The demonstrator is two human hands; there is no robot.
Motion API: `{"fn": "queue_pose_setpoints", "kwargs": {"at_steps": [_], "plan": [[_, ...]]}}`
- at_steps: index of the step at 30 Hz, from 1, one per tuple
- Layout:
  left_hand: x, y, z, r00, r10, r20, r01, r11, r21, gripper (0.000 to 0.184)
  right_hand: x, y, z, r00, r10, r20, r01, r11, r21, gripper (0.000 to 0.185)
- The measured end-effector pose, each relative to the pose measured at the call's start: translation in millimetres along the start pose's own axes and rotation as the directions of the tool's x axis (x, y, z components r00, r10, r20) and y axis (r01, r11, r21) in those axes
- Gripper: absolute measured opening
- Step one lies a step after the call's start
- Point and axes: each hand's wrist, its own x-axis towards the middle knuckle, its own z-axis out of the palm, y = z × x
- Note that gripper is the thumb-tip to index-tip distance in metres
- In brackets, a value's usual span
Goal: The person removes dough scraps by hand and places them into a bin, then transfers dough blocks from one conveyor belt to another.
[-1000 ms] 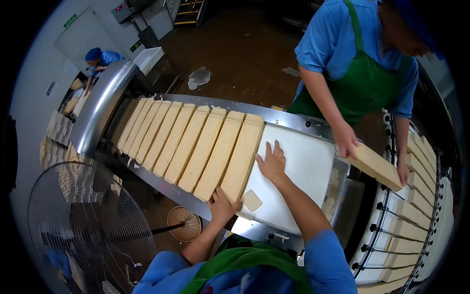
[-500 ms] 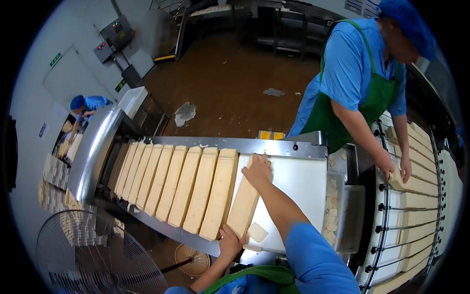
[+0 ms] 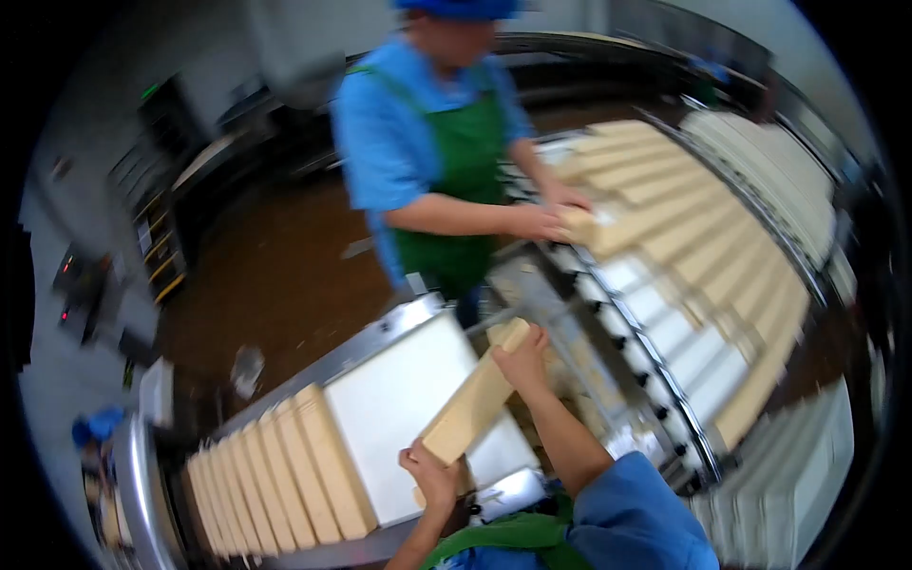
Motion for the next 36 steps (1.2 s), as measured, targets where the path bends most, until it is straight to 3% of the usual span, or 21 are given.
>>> {"fn": "queue_pose_setpoints", "kwargs": {"at_steps": [2,5,9,11,13,14,16,18,21,24,27,30,32,34,36], "plan": [[1.3,33.1,19.2,0.973,0.224,-0.06,-0.225,0.974,-0.008,0.076,3.6,12.9,-76.0,0.993,0.019,-0.12,-0.012,0.998,0.058,0.08],[-8.5,106.7,36.6,0.889,0.448,0.091,-0.438,0.891,-0.118,0.077,23.4,71.6,-172.8,0.953,0.117,-0.279,-0.139,0.989,-0.058,0.074],[-39.9,185.4,76.3,0.727,0.653,0.211,-0.589,0.751,-0.299,0.072,27.5,142.2,-290.4,0.847,0.339,-0.41,-0.383,0.923,-0.029,0.072],[-59.3,205.5,93.8,0.645,0.702,0.301,-0.627,0.712,-0.316,0.07,28.3,174.0,-336.4,0.8,0.449,-0.399,-0.512,0.857,-0.061,0.074],[-76.0,227.3,105.6,0.513,0.753,0.413,-0.663,0.653,-0.366,0.065,28.1,193.3,-375.1,0.776,0.509,-0.372,-0.621,0.716,-0.318,0.069],[-84.0,233.3,111.4,0.513,0.754,0.409,-0.668,0.65,-0.361,0.065,30.7,206.3,-389.8,0.781,0.521,-0.344,-0.624,0.631,-0.46,0.065],[-98.1,240.6,124.6,0.35,0.715,0.604,-0.591,0.67,-0.45,0.067,41.3,234.8,-409.9,0.827,0.483,-0.288,-0.552,0.6,-0.579,0.055],[-106.9,247.6,139.3,0.225,0.798,0.559,-0.608,0.563,-0.56,0.067,59.3,246.8,-417.4,0.857,0.428,-0.286,-0.504,0.588,-0.632,0.052],[-113.9,258.1,157.0,0.271,0.801,0.534,-0.57,0.58,-0.582,0.061,90.2,280.7,-427.8,0.857,0.455,-0.24,-0.496,0.608,-0.62,0.052],[-116.4,256.8,171.3,0.296,0.797,0.527,-0.56,0.592,-0.58,0.061,93.4,252.8,-441.0,0.842,0.527,-0.113,-0.469,0.613,-0.636,0.052],[-117.7,262.2,177.0,0.27,0.701,0.66,-0.48,0.692,-0.539,0.058,97.0,262.4,-449.3,0.843,0.537,-0.035,-0.431,0.634,-0.642,0.053],[-120.0,266.7,186.4,0.269,0.643,0.717,-0.448,0.743,-0.498,0.057,102.0,262.7,-456.2,0.8,0.599,-0.03,-0.509,0.651,-0.563,0.059],[-123.0,269.1,195.6,0.271,0.652,0.709,-0.449,0.737,-0.506,0.056,100.9,257.0,-457.5,0.804,0.587,-0.093,-0.544,0.665,-0.512,0.054],[-122.5,274.9,213.8,0.263,0.668,0.696,-0.458,0.721,-0.52,0.055,97.2,277.8,-448.8,0.85,0.506,-0.145,-0.487,0.653,-0.579,0.055],[-125.0,285.7,235.8,0.217,0.75,0.625,-0.493,0.637,-0.593,0.053,84.6,275.4,-434.0,0.9,0.268,-0.345,-0.433,0.656,-0.618,0.056]]}}
